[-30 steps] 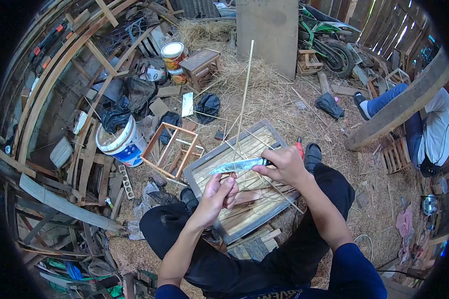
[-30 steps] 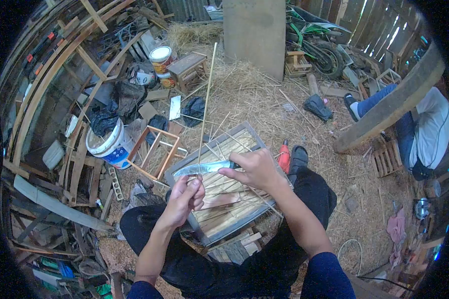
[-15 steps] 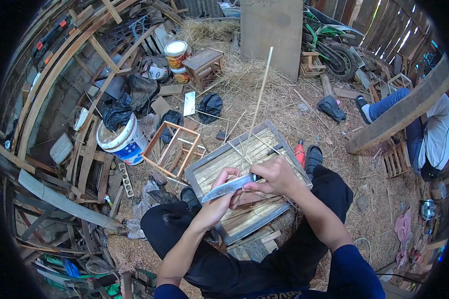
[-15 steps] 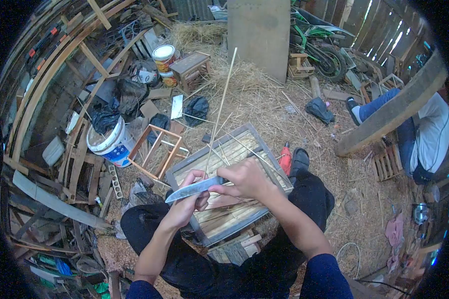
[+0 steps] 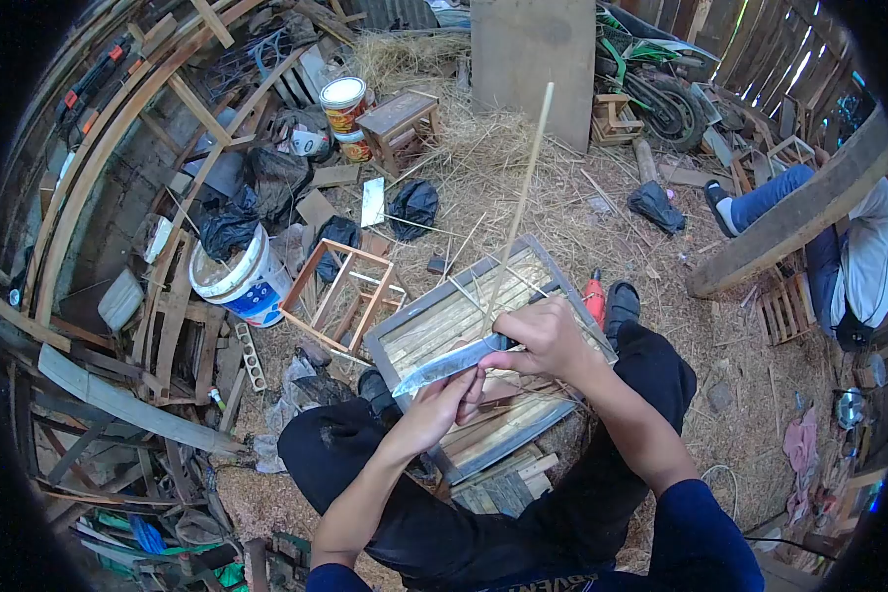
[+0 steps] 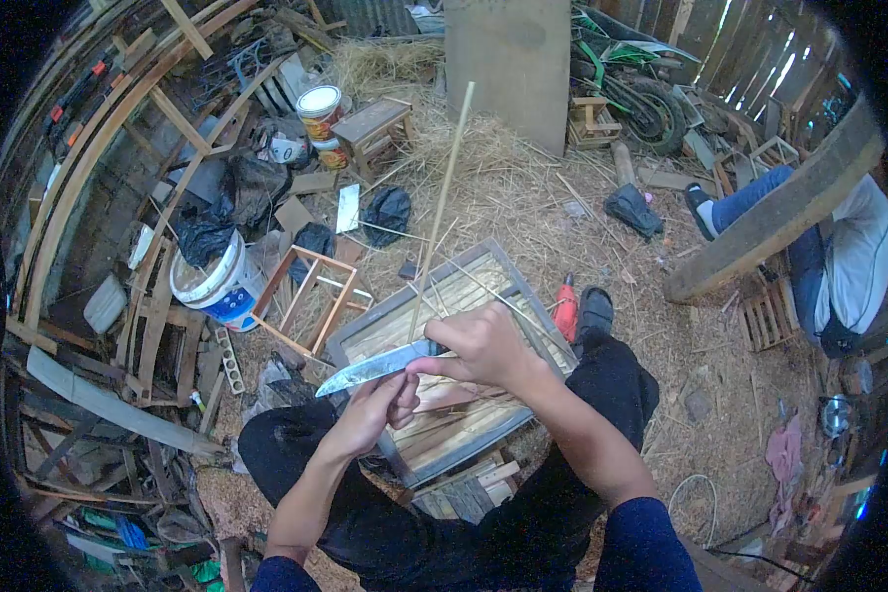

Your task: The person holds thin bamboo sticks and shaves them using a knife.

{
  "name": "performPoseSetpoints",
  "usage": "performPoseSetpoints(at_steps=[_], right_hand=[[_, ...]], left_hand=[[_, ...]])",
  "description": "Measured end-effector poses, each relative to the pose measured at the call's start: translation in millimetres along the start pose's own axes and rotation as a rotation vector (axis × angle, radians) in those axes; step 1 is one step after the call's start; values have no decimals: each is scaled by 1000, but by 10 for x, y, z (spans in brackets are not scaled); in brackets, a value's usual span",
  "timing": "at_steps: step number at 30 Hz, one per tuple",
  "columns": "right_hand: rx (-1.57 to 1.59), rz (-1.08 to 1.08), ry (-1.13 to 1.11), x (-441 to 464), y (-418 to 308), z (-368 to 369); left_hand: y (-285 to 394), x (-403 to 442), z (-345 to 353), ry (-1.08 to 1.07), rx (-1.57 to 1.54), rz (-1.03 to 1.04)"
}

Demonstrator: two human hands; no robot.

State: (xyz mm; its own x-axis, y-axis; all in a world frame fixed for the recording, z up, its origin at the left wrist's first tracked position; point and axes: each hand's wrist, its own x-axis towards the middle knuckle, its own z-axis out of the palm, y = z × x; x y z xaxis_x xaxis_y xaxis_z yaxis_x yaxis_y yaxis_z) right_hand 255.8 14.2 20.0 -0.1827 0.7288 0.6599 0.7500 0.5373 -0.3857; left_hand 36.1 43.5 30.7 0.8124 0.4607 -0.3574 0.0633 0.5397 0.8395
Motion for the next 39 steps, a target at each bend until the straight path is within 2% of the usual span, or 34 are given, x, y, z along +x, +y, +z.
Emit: performPoseSetpoints(at_steps=[6,9,14,17,19,21,22,25,26,32,35,39], right_hand=[[-92,-16,-9,7,-3,-65],[-130,0,-15,-18,8,-92],[-279,57,-16,-97,149,-280],[-355,224,77,-226,373,-495],[-236,713,304,-335,560,-599],[-406,608,295,-457,615,-862],[-489,545,288,-459,647,-942],[-362,493,183,-598,462,-735],[-348,455,143,-594,418,-629],[-159,102,-82,-303,191,-212],[-72,71,-184,-192,-6,-98],[19,-27,-92,-69,-144,118]], left_hand=[[72,-66,132,17,-35,-53],[41,-81,162,51,82,67],[168,-189,204,75,11,56],[115,-295,117,71,-31,63],[-32,-350,86,19,-12,76],[-214,-392,43,-80,53,84],[-257,-355,-2,-54,-44,43],[-248,-271,-228,198,-87,21],[-257,-254,-306,186,-133,83],[64,-186,-120,209,-157,138],[-28,-46,-116,189,-117,191],[-29,42,38,161,-3,175]])
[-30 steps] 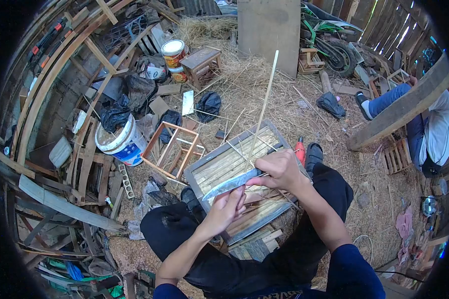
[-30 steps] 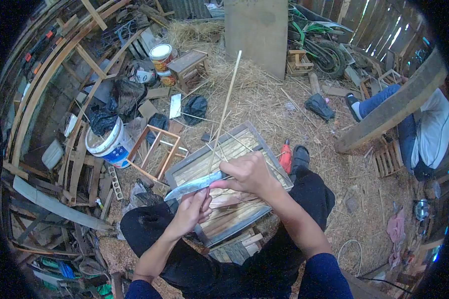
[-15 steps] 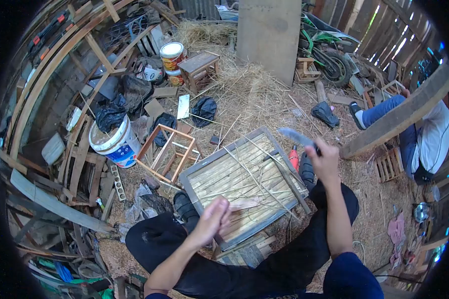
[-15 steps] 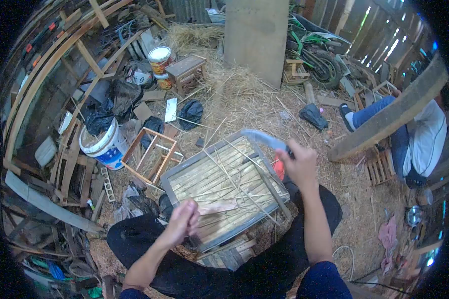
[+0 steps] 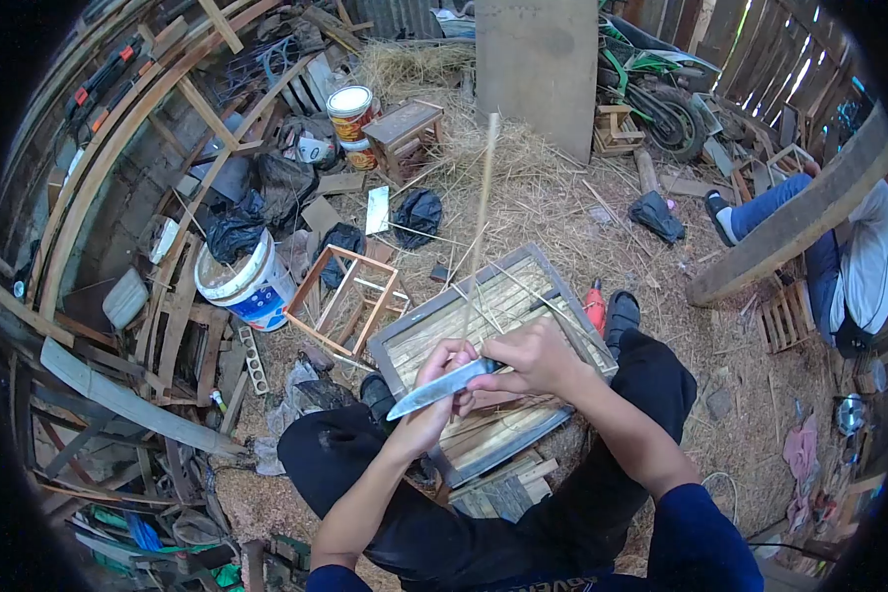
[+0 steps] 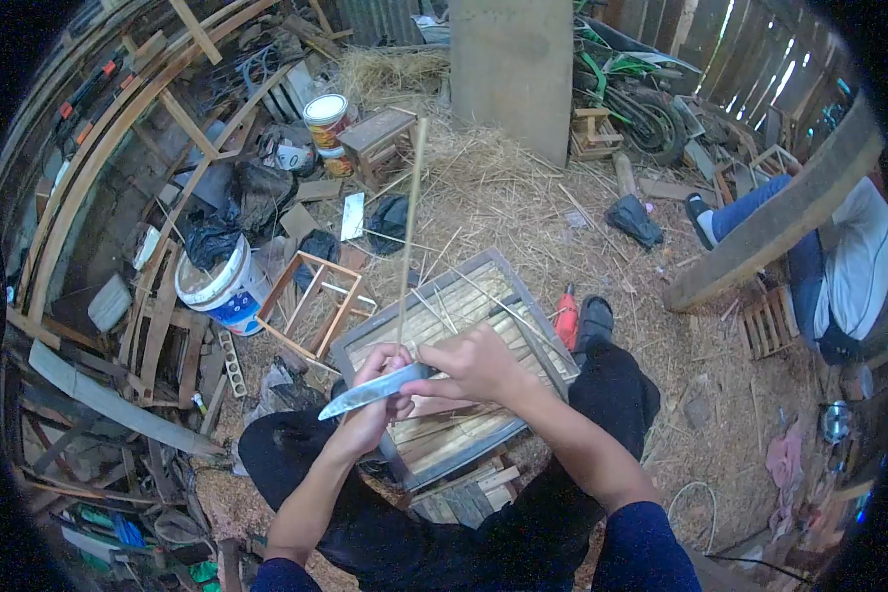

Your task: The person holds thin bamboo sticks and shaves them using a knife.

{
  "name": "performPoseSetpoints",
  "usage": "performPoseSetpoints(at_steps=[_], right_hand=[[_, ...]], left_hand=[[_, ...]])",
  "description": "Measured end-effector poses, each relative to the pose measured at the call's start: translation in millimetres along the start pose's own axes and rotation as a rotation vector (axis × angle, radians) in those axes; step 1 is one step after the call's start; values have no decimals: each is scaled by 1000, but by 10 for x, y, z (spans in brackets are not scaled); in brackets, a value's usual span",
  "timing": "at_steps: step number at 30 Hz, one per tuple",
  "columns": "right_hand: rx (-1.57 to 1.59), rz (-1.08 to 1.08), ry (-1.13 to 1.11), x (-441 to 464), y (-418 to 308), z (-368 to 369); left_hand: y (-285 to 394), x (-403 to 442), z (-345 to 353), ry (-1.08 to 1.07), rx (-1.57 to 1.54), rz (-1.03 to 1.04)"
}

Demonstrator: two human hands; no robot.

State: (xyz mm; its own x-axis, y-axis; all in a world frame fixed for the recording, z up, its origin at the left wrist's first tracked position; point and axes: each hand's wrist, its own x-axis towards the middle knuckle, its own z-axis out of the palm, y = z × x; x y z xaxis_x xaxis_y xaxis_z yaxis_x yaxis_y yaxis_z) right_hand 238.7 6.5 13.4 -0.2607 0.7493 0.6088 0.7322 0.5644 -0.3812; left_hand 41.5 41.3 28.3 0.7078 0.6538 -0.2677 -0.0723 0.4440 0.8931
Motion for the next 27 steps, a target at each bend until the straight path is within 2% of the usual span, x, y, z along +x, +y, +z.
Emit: performPoseSetpoints(at_steps=[5,8,12,21,24,27], right_hand=[[-3,76,41,70,79,-66],[-38,89,94,77,154,-162],[-133,95,162,-6,230,-292],[-350,73,114,-59,182,-519],[-349,217,223,-195,419,-639],[-473,286,219,-342,603,-890]], left_hand=[[-27,31,10,-30,-1,-40],[51,16,88,-55,132,-40],[-45,-25,156,-45,261,106],[-42,-171,113,-71,288,21],[65,-280,51,-71,121,-103],[50,-307,-48,-85,158,-147]])
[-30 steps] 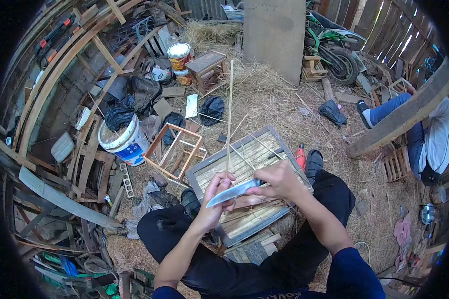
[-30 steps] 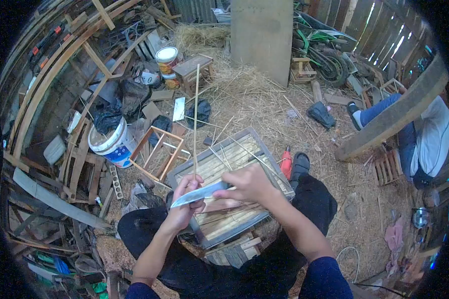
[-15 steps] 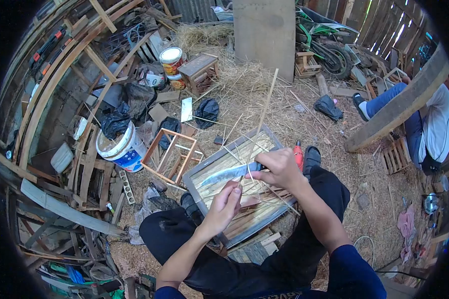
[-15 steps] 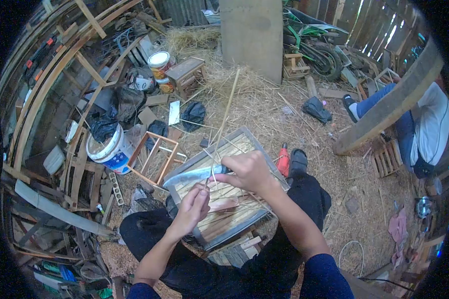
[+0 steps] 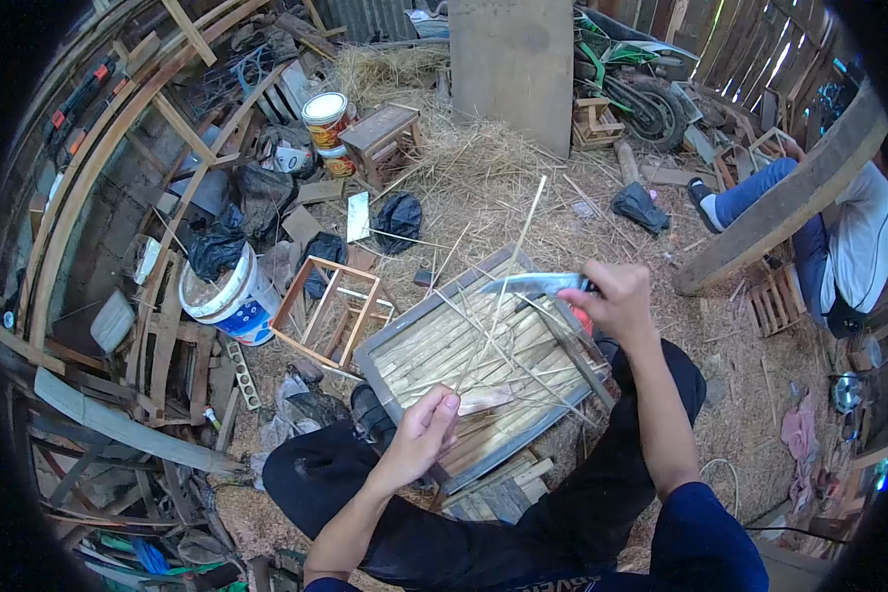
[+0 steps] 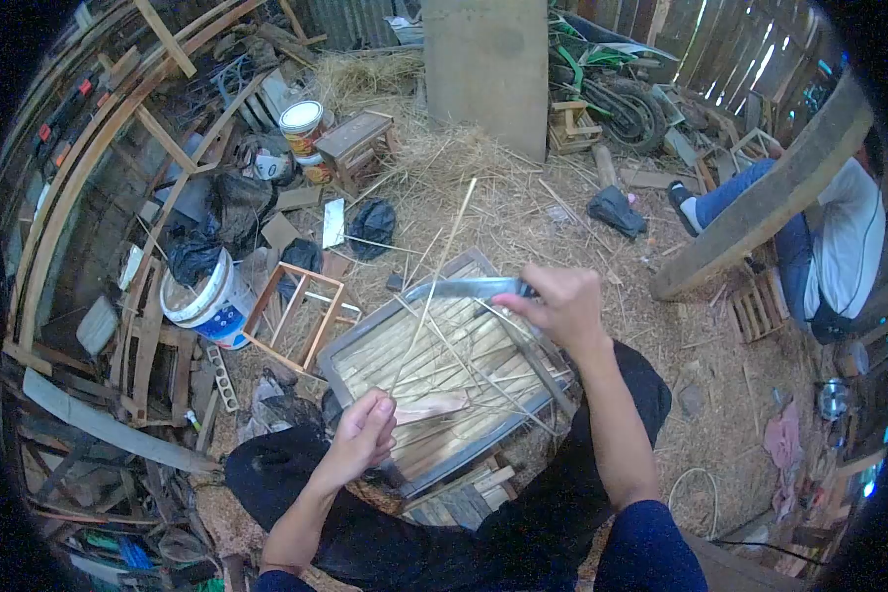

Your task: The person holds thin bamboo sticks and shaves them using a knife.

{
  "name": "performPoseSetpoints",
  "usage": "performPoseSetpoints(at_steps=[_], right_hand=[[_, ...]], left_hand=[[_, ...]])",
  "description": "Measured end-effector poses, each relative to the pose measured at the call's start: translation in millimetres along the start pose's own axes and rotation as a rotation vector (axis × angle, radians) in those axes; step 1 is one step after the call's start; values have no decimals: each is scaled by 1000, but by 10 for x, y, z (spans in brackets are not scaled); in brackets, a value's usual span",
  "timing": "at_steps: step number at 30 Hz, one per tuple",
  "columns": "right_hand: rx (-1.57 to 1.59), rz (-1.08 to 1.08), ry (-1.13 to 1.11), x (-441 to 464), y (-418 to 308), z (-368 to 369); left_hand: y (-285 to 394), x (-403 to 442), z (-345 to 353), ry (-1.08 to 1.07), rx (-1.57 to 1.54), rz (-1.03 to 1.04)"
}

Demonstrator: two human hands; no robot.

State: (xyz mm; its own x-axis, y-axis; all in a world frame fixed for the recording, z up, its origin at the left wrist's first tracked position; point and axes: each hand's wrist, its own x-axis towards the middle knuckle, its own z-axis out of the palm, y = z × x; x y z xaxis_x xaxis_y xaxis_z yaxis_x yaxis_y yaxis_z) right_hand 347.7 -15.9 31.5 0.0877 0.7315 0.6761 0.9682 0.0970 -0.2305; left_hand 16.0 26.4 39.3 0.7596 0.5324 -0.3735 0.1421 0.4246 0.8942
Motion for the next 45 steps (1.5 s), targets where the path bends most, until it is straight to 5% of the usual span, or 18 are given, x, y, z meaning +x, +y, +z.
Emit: performPoseSetpoints(at_steps=[6,18,39,45], right_hand=[[64,35,-106,-230,-149,174],[201,-74,-115,56,-613,499],[274,-121,-167,75,-791,497],[352,-149,-173,60,-826,586]], left_hand=[[-166,86,-142,26,-3,-47],[182,403,-181,216,-90,311],[127,438,-130,246,-95,159],[-57,520,-121,168,127,134]])
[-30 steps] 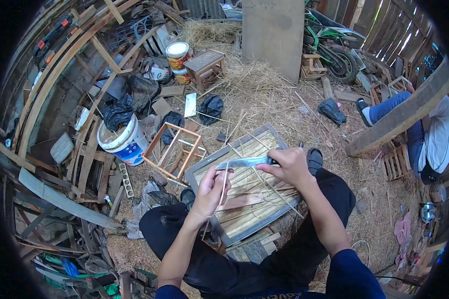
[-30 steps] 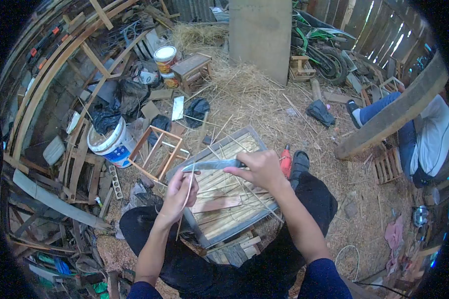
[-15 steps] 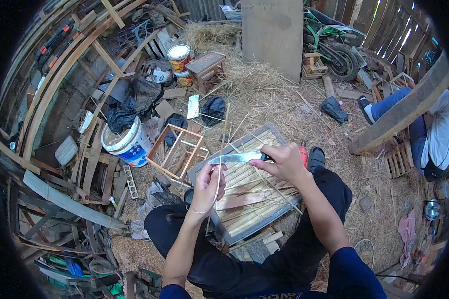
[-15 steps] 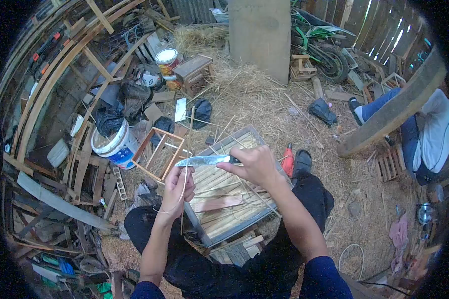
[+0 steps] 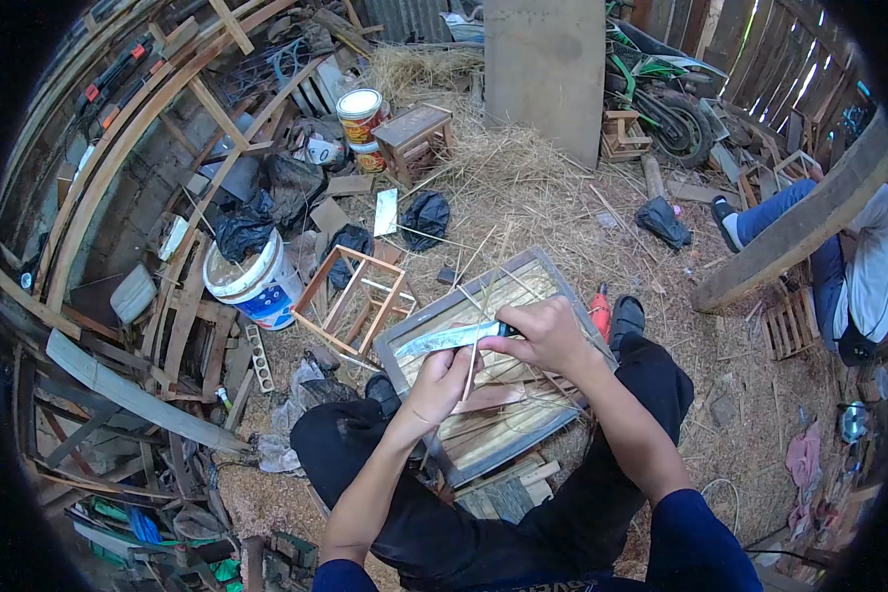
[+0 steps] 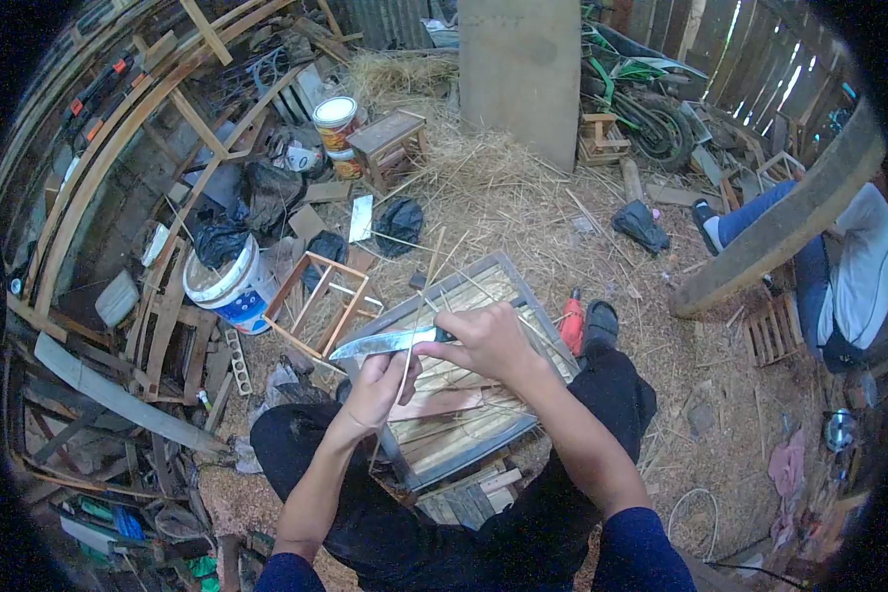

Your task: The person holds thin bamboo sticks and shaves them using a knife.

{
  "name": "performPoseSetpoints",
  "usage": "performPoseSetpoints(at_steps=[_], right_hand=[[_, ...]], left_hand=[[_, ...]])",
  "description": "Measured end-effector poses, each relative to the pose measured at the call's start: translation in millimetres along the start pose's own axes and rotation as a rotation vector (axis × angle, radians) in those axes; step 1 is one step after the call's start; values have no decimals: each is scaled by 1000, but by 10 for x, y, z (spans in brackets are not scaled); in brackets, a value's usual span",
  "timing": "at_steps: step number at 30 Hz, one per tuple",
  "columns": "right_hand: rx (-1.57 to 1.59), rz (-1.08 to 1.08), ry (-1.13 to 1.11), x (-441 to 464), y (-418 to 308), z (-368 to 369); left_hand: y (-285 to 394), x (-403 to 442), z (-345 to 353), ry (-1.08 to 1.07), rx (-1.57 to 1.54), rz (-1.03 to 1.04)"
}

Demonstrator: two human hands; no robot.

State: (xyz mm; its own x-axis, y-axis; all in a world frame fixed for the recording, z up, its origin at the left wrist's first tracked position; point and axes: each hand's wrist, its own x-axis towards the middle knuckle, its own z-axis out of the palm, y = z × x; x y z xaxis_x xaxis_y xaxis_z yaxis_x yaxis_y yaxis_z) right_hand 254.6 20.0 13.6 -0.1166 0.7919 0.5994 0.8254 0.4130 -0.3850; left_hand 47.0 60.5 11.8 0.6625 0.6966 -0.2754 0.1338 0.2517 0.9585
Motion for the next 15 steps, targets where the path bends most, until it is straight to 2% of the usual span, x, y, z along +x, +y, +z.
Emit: performPoseSetpoints(at_steps=[2,8,11,15], right_hand=[[37,-14,-7,1,-2,7],[70,-52,-24,-15,-25,-91],[29,-73,-15,-39,-11,-161],[-65,-90,10,-56,6,-254]], left_hand=[[9,-21,67,-15,-114,71],[65,-104,53,-104,33,116],[64,-137,115,-50,72,116],[130,-219,199,82,374,170]])
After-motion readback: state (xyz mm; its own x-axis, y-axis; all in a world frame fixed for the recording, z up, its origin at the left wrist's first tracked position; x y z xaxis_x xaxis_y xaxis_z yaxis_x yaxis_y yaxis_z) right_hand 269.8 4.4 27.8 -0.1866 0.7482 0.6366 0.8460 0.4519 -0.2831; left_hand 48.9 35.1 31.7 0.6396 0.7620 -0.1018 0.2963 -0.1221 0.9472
